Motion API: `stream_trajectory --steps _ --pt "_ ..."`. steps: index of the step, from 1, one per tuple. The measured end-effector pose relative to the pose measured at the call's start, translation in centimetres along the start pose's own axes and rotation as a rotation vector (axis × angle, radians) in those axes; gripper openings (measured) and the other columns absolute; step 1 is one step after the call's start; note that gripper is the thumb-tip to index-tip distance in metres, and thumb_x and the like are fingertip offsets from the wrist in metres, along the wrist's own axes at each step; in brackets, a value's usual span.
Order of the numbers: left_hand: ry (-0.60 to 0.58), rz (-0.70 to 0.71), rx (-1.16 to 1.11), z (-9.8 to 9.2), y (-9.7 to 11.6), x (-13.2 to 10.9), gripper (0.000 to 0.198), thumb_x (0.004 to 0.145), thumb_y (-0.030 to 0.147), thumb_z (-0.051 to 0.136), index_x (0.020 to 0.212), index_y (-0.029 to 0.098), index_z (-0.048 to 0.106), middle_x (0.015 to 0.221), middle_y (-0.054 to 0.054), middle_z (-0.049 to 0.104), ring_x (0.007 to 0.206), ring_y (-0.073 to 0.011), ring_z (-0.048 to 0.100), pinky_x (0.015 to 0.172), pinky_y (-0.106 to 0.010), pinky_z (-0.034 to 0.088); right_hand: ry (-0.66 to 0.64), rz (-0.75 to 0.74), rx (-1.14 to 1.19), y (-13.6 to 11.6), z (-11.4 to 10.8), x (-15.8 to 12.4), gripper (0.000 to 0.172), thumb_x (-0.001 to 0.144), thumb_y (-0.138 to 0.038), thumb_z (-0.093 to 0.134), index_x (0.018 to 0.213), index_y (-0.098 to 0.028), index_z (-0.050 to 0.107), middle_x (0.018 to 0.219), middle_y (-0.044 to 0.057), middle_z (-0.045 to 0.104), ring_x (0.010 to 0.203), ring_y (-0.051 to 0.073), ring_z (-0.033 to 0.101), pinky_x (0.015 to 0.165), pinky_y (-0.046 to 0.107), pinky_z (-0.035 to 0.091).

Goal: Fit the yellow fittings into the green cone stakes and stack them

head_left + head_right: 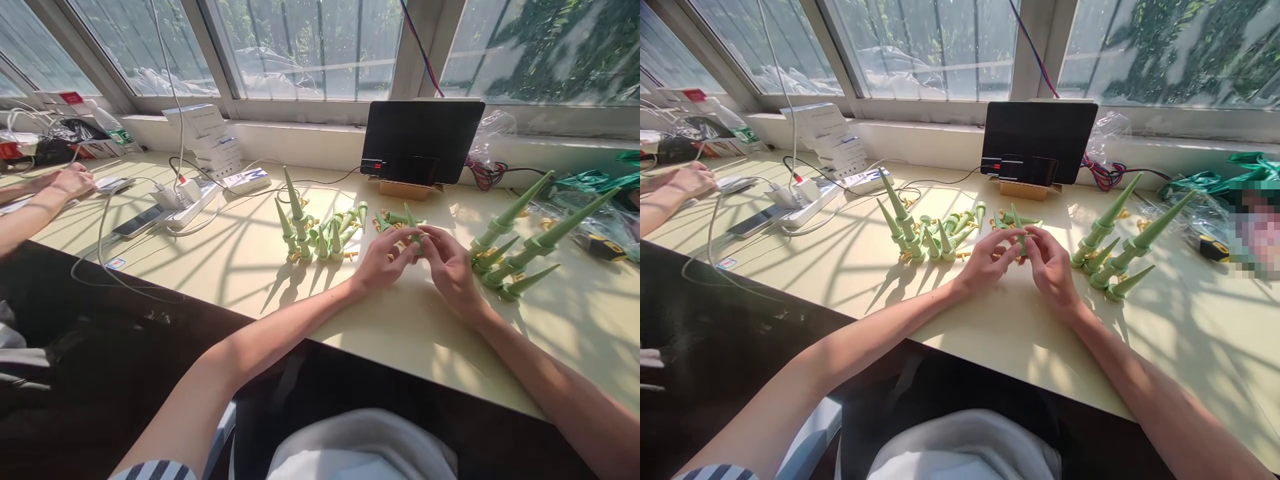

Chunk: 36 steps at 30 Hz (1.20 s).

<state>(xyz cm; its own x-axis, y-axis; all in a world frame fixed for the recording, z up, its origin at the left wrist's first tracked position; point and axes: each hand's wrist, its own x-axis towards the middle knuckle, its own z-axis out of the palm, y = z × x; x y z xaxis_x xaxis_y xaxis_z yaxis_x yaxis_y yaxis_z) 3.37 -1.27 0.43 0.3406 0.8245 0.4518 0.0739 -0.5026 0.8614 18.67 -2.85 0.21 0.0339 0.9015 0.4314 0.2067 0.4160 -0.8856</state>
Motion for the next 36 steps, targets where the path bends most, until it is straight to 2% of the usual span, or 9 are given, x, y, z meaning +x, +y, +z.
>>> stream_trajectory --steps 4,6,11,20,25,36 --pt "0.106 -0.092 -0.062 0.0 -0.2 0.2 0.034 0.095 0.039 0.054 0.124 0.021 0.050 0.098 -0.003 0.061 0.054 -0.0046 0.058 0.049 -0.019 0.045 0.014 -0.046 0.009 0.2 0.1 0.1 0.035 0.089 -0.047 0.065 0.112 -0.022 0.061 0.099 0.007 0.070 0.086 0.021 0.069 0.074 0.036 0.059" --pt "0.134 -0.124 -0.059 0.0 -0.4 0.3 0.033 0.094 0.042 0.054 0.118 0.020 0.051 0.098 -0.003 0.062 0.053 -0.0046 0.058 0.047 -0.019 0.043 0.003 -0.067 0.027 0.4 0.1 0.1 0.034 0.088 -0.046 0.067 0.112 -0.022 0.061 0.098 0.007 0.069 0.090 0.021 0.068 0.078 0.036 0.059" --pt "0.088 -0.134 -0.011 -0.1 -0.5 0.4 0.029 0.095 0.044 0.052 0.101 0.016 0.059 0.098 -0.006 0.065 0.062 -0.0066 0.060 0.054 -0.019 0.047 -0.059 -0.059 0.040 1.1 0.3 0.1 0.037 0.087 -0.046 0.068 0.114 -0.023 0.059 0.099 0.006 0.065 0.095 0.021 0.066 0.086 0.039 0.058" --pt "0.076 -0.109 0.063 -0.4 -0.6 0.3 0.024 0.096 0.041 0.050 0.096 0.019 0.059 0.096 -0.005 0.065 0.073 -0.0110 0.062 0.058 -0.021 0.049 -0.119 -0.104 -0.066 1.4 0.7 0.2 0.033 0.089 -0.044 0.065 0.113 -0.023 0.060 0.111 0.008 0.064 0.103 0.022 0.064 0.092 0.042 0.057" --pt "0.080 -0.066 0.169 -0.6 -1.0 0.2 0.023 0.097 0.039 0.048 0.091 0.019 0.057 0.093 -0.005 0.060 0.072 -0.0122 0.061 0.056 -0.023 0.048 -0.130 -0.114 -0.123 1.6 0.9 0.5 0.031 0.089 -0.043 0.066 0.112 -0.022 0.061 0.112 0.009 0.065 0.100 0.022 0.066 0.090 0.041 0.058" --pt "0.065 -0.041 0.264 -1.1 -1.2 0.2 0.024 0.097 0.041 0.047 0.093 0.020 0.058 0.090 -0.003 0.061 0.065 -0.0102 0.058 0.052 -0.021 0.047 -0.131 -0.075 -0.174 1.6 1.2 0.5 0.026 0.088 -0.038 0.065 0.109 -0.022 0.062 0.106 0.008 0.069 0.093 0.023 0.069 0.086 0.041 0.059"
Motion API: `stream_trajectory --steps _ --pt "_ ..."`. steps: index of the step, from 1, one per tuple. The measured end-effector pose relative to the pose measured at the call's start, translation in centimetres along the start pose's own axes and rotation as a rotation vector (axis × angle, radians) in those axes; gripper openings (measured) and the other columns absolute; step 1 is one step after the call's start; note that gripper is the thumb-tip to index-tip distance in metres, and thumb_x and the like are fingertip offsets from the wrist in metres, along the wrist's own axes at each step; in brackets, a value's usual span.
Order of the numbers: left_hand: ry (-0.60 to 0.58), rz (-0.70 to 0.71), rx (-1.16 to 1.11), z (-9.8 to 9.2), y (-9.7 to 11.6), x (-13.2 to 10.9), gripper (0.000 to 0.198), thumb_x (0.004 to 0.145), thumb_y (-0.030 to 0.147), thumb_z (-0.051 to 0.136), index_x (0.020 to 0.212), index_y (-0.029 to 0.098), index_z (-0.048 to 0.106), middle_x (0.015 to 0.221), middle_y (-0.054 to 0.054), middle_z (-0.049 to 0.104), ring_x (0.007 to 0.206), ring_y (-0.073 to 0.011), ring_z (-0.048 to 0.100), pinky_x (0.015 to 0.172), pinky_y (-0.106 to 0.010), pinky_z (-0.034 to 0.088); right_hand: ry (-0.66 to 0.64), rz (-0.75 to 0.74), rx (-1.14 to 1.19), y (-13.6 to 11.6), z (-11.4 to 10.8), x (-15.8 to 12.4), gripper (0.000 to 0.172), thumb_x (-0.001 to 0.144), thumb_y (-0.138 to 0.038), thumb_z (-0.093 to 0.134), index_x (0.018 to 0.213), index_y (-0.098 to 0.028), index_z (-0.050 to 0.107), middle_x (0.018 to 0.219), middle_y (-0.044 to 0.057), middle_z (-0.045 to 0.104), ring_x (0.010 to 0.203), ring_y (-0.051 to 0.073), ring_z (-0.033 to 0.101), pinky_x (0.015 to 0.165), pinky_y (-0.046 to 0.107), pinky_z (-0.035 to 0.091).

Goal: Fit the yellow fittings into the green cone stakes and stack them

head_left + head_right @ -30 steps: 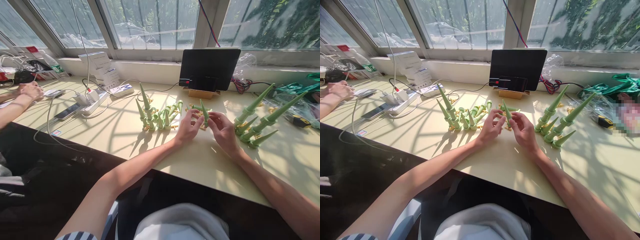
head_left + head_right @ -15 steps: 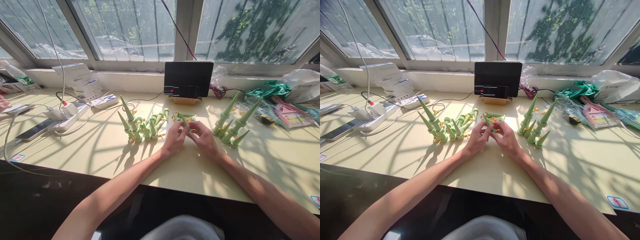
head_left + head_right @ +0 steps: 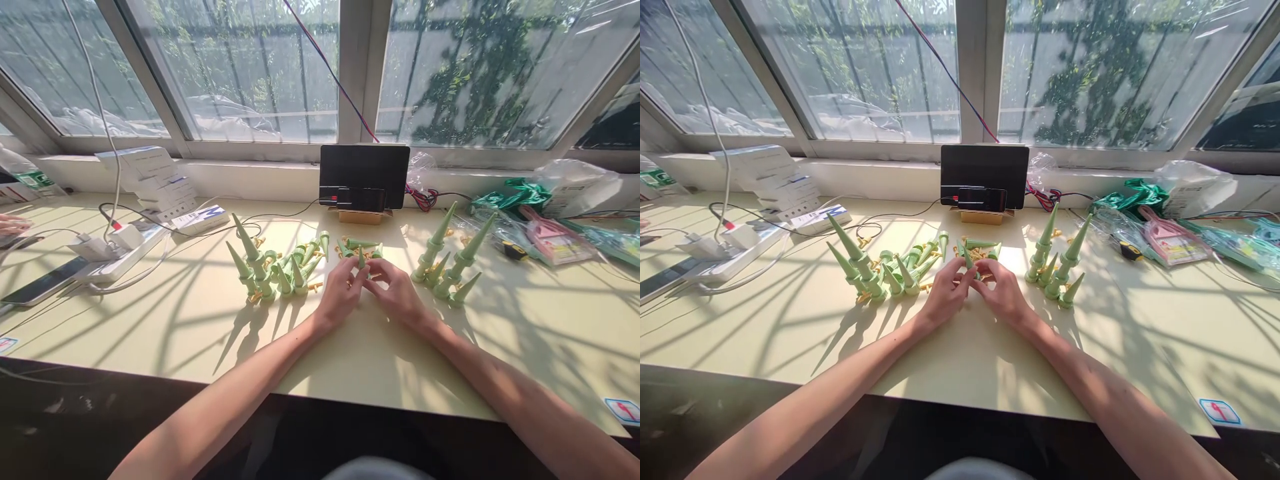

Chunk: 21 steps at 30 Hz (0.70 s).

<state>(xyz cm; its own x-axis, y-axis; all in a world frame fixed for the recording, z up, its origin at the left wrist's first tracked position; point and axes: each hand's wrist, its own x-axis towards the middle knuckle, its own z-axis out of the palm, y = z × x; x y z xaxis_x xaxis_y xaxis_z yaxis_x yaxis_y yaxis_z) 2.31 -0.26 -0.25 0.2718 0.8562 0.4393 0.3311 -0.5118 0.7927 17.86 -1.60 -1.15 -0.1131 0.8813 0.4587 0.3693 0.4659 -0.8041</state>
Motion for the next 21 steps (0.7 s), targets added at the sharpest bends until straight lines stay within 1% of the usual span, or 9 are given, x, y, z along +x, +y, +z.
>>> stream_trajectory --steps 5,10,13,19,21 --pt "-0.008 -0.012 -0.019 -0.08 0.16 0.03 0.023 0.097 0.041 0.048 0.094 0.021 0.058 0.081 -0.003 0.061 0.067 -0.0128 0.059 0.052 -0.022 0.048 -0.001 -0.006 -0.017 -0.23 -0.02 0.17 0.021 0.088 -0.035 0.064 0.105 -0.022 0.063 0.100 0.008 0.070 0.086 0.022 0.068 0.081 0.040 0.059" --pt "-0.015 0.002 0.036 0.08 -0.07 -0.06 0.019 0.095 0.038 0.051 0.092 0.019 0.055 0.090 -0.003 0.057 0.064 -0.0103 0.056 0.053 -0.022 0.049 0.013 0.006 -0.011 -0.39 -0.01 0.14 0.020 0.089 -0.032 0.061 0.105 -0.020 0.063 0.101 0.008 0.071 0.083 0.020 0.069 0.080 0.038 0.059" --pt "-0.021 0.005 0.055 0.10 -0.07 -0.16 0.017 0.095 0.035 0.051 0.095 0.019 0.056 0.094 -0.003 0.057 0.064 -0.0093 0.055 0.054 -0.022 0.048 0.013 0.015 -0.015 -0.37 -0.05 0.14 0.022 0.089 -0.034 0.062 0.105 -0.019 0.063 0.100 0.008 0.071 0.081 0.020 0.069 0.077 0.037 0.059" --pt "-0.038 0.004 0.060 -0.13 -0.16 -0.16 0.016 0.097 0.032 0.047 0.090 0.019 0.054 0.093 -0.003 0.059 0.067 -0.0105 0.055 0.057 -0.022 0.046 -0.005 0.047 -0.033 -0.35 -0.03 0.23 0.024 0.088 -0.036 0.063 0.104 -0.019 0.065 0.099 0.008 0.072 0.079 0.020 0.070 0.074 0.035 0.059" --pt "-0.031 -0.004 0.050 -0.30 -0.33 -0.01 0.017 0.098 0.033 0.044 0.092 0.020 0.052 0.093 -0.003 0.060 0.068 -0.0111 0.056 0.057 -0.023 0.045 -0.012 0.047 -0.039 -0.22 0.05 0.23 0.025 0.087 -0.036 0.064 0.105 -0.020 0.065 0.102 0.007 0.072 0.079 0.019 0.070 0.072 0.034 0.059"
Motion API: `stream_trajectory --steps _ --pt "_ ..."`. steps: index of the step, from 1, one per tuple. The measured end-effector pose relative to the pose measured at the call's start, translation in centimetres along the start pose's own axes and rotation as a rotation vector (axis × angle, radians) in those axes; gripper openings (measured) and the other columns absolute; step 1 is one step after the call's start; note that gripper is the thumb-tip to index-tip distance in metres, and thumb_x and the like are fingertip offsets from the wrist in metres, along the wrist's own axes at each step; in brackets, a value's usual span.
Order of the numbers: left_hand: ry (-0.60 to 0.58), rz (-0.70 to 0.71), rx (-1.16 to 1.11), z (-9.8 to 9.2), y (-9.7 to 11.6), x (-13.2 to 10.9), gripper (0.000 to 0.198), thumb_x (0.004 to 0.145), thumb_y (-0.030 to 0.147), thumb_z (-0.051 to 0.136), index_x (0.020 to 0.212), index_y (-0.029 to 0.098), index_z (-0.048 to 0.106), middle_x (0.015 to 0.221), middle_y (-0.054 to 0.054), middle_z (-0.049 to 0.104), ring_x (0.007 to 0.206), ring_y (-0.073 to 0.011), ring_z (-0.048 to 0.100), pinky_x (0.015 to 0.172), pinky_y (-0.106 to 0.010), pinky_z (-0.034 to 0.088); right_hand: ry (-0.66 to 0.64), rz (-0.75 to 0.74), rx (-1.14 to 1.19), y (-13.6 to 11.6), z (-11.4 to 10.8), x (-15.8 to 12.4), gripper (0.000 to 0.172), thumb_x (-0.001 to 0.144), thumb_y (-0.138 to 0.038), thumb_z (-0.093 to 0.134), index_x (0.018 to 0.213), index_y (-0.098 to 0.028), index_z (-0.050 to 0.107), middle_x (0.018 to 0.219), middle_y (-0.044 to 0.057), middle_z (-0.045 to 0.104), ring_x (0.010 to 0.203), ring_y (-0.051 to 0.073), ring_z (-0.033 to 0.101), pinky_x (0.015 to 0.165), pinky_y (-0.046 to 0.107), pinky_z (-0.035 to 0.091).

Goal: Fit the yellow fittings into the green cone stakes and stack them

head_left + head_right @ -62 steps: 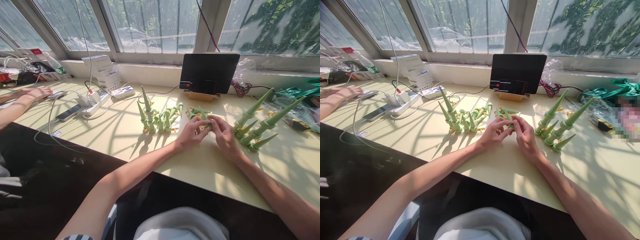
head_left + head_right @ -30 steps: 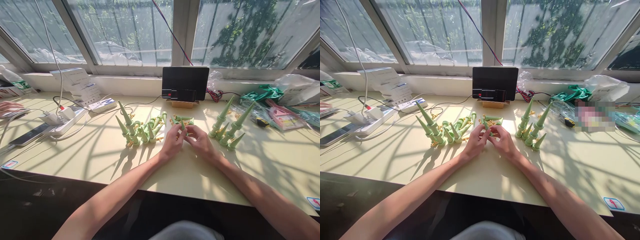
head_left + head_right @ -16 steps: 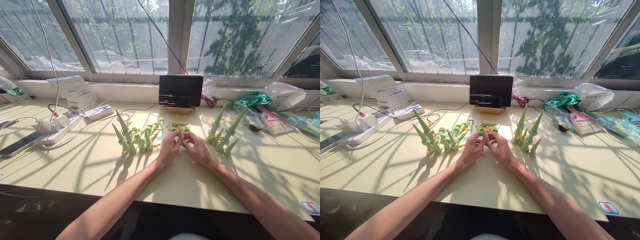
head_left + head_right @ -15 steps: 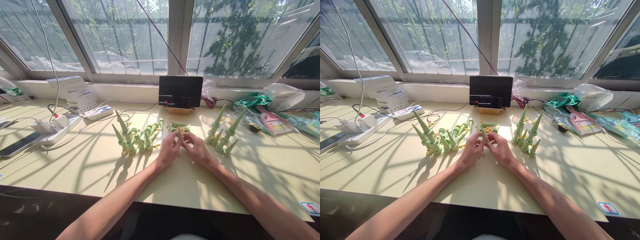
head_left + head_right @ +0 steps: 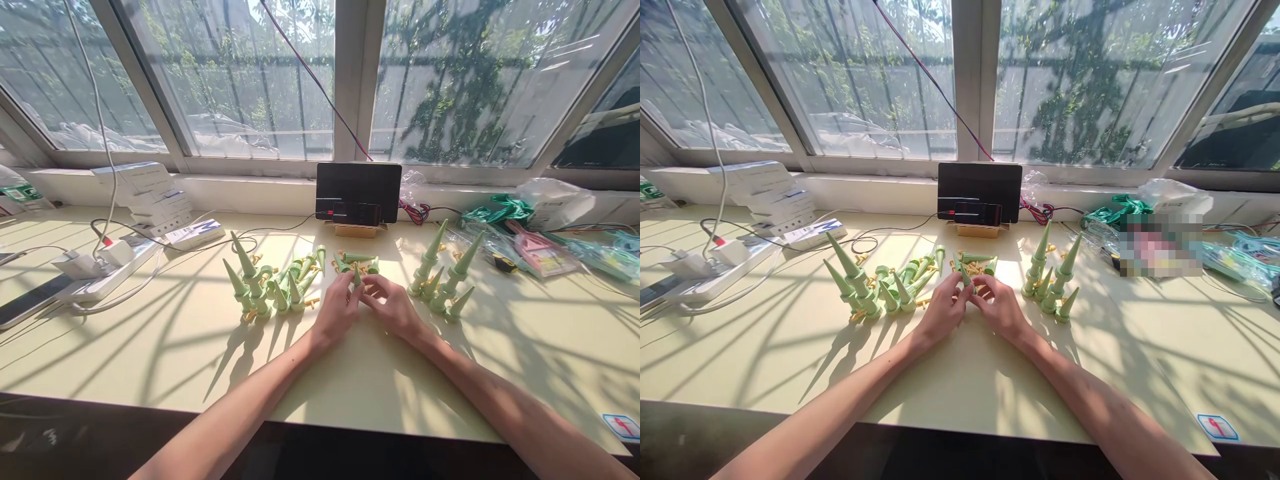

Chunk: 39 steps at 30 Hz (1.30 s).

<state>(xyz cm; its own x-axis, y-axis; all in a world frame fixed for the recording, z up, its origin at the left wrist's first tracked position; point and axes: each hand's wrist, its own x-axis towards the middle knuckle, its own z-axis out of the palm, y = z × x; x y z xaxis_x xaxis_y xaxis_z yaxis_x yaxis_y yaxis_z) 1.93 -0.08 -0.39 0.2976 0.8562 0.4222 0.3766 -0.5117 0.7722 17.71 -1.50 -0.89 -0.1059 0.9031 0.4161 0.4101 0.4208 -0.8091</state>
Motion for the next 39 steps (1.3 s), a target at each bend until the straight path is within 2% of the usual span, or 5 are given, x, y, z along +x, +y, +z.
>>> stream_trajectory --steps 6,13,23,30,39 --pt "0.101 -0.048 -0.043 -0.7 -0.7 0.7 0.019 0.099 0.038 0.042 0.091 0.021 0.045 0.074 0.001 0.056 0.056 -0.0111 0.050 0.054 -0.024 0.040 0.040 -0.003 -0.006 0.8 0.0 0.0 0.028 0.086 -0.036 0.065 0.107 -0.018 0.064 0.105 0.010 0.071 0.080 0.020 0.069 0.070 0.034 0.058" --pt "0.232 -0.080 -0.049 -1.1 -1.0 1.2 0.015 0.100 0.033 0.037 0.101 0.021 0.047 0.090 -0.003 0.062 0.062 -0.0117 0.055 0.061 -0.026 0.043 0.107 -0.024 -0.060 1.0 -0.3 0.4 0.020 0.087 -0.030 0.061 0.103 -0.018 0.062 0.098 0.007 0.069 0.074 0.018 0.066 0.070 0.034 0.056" --pt "0.159 -0.088 -0.064 -1.2 0.1 0.8 0.018 0.099 0.039 0.040 0.095 0.022 0.046 0.075 0.001 0.058 0.062 -0.0142 0.058 0.054 -0.025 0.040 0.131 -0.079 -0.144 1.3 0.3 0.8 0.018 0.089 -0.025 0.056 0.103 -0.016 0.061 0.090 0.007 0.068 0.066 0.016 0.061 0.060 0.029 0.052" --pt "0.148 -0.094 -0.073 -1.6 0.5 1.0 0.020 0.096 0.042 0.044 0.096 0.022 0.048 0.077 0.000 0.061 0.058 -0.0144 0.061 0.049 -0.024 0.042 0.139 -0.172 -0.200 1.8 0.5 1.0 0.015 0.090 -0.022 0.054 0.104 -0.020 0.060 0.091 0.005 0.066 0.071 0.016 0.061 0.066 0.030 0.052" --pt "0.174 -0.074 -0.076 -1.6 0.3 0.9 0.022 0.094 0.044 0.047 0.093 0.022 0.048 0.077 0.000 0.061 0.056 -0.0139 0.060 0.046 -0.023 0.041 0.103 -0.192 -0.277 1.6 0.2 1.0 0.012 0.091 -0.019 0.052 0.100 -0.022 0.059 0.088 0.004 0.065 0.074 0.018 0.061 0.068 0.032 0.051"
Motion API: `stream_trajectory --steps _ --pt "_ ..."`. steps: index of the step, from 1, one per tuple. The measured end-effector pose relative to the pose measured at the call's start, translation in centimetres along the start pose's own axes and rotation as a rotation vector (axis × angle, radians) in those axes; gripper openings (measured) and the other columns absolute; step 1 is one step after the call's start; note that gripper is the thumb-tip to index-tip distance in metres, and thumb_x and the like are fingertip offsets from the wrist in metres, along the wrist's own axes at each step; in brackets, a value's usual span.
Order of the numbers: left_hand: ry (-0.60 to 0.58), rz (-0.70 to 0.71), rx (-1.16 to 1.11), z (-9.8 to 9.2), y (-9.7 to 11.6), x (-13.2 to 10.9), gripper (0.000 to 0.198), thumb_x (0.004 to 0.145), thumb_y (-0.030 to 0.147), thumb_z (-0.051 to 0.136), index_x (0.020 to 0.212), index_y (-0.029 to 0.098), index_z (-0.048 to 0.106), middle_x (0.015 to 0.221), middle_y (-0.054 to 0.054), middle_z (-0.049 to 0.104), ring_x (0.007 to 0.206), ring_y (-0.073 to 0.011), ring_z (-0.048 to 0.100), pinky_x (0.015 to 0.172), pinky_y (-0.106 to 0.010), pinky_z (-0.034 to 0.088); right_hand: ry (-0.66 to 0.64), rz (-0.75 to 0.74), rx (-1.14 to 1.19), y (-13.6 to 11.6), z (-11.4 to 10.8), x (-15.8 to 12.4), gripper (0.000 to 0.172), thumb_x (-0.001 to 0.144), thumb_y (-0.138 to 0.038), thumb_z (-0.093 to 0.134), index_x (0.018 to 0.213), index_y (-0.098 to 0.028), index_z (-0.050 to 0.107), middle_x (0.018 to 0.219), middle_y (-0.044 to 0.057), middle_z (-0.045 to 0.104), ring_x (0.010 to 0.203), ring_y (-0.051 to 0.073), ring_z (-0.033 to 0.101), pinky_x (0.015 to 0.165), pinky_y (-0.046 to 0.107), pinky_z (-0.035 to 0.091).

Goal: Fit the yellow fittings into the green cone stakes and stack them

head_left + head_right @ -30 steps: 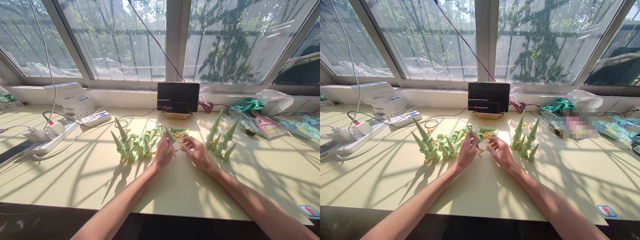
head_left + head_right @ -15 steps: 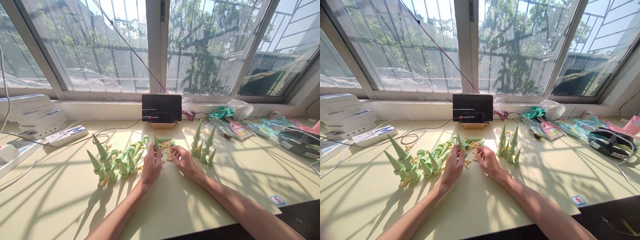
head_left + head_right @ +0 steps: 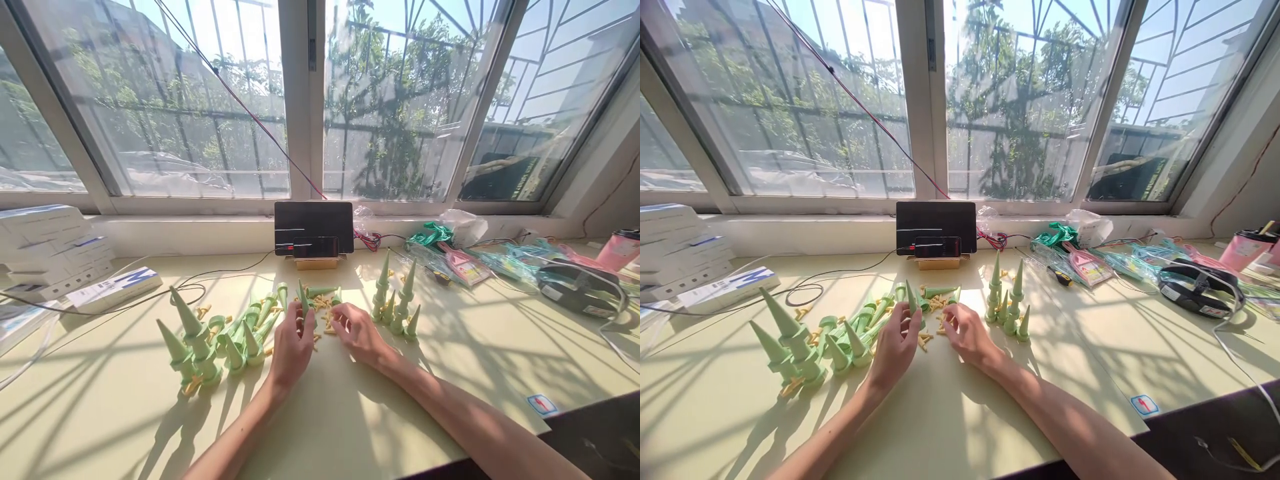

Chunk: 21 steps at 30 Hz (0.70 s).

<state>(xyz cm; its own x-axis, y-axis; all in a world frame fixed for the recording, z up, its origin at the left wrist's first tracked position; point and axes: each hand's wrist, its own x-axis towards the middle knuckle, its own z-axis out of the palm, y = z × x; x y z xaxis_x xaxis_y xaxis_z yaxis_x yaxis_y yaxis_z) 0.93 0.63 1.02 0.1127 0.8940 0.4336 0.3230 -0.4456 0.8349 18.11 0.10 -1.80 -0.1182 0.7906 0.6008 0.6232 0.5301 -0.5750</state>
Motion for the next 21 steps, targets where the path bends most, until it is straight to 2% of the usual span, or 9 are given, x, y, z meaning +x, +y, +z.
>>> stream_trajectory --steps 7,13,17,21 --pt "0.097 -0.046 -0.035 -0.3 -0.3 0.4 0.026 0.093 0.047 0.049 0.087 0.022 0.050 0.062 0.003 0.054 0.049 -0.0130 0.053 0.045 -0.023 0.039 0.005 0.009 -0.069 0.7 -0.7 0.4 0.018 0.090 -0.015 0.050 0.105 -0.021 0.058 0.093 0.007 0.065 0.071 0.018 0.059 0.066 0.032 0.050" --pt "0.098 -0.116 -0.079 -0.4 0.1 0.5 0.029 0.092 0.049 0.052 0.088 0.020 0.054 0.055 0.004 0.051 0.048 -0.0141 0.054 0.046 -0.024 0.042 0.013 0.005 -0.133 1.2 -1.0 0.6 0.024 0.090 -0.013 0.051 0.111 -0.020 0.060 0.094 0.009 0.064 0.068 0.018 0.058 0.065 0.033 0.050" --pt "0.086 -0.141 -0.108 -0.3 0.1 0.6 0.030 0.092 0.049 0.051 0.090 0.020 0.056 0.063 0.002 0.055 0.049 -0.0128 0.054 0.046 -0.024 0.042 0.001 -0.030 -0.169 1.2 -0.6 0.2 0.024 0.092 -0.015 0.050 0.113 -0.021 0.060 0.094 0.008 0.063 0.073 0.020 0.059 0.071 0.036 0.052" --pt "0.090 -0.139 -0.183 -0.2 -0.1 0.7 0.028 0.092 0.047 0.051 0.096 0.020 0.055 0.078 0.000 0.059 0.047 -0.0090 0.050 0.042 -0.022 0.038 0.024 -0.143 -0.166 1.5 -0.3 -0.2 0.028 0.093 -0.016 0.050 0.119 -0.023 0.058 0.105 0.010 0.061 0.095 0.024 0.059 0.085 0.042 0.053"
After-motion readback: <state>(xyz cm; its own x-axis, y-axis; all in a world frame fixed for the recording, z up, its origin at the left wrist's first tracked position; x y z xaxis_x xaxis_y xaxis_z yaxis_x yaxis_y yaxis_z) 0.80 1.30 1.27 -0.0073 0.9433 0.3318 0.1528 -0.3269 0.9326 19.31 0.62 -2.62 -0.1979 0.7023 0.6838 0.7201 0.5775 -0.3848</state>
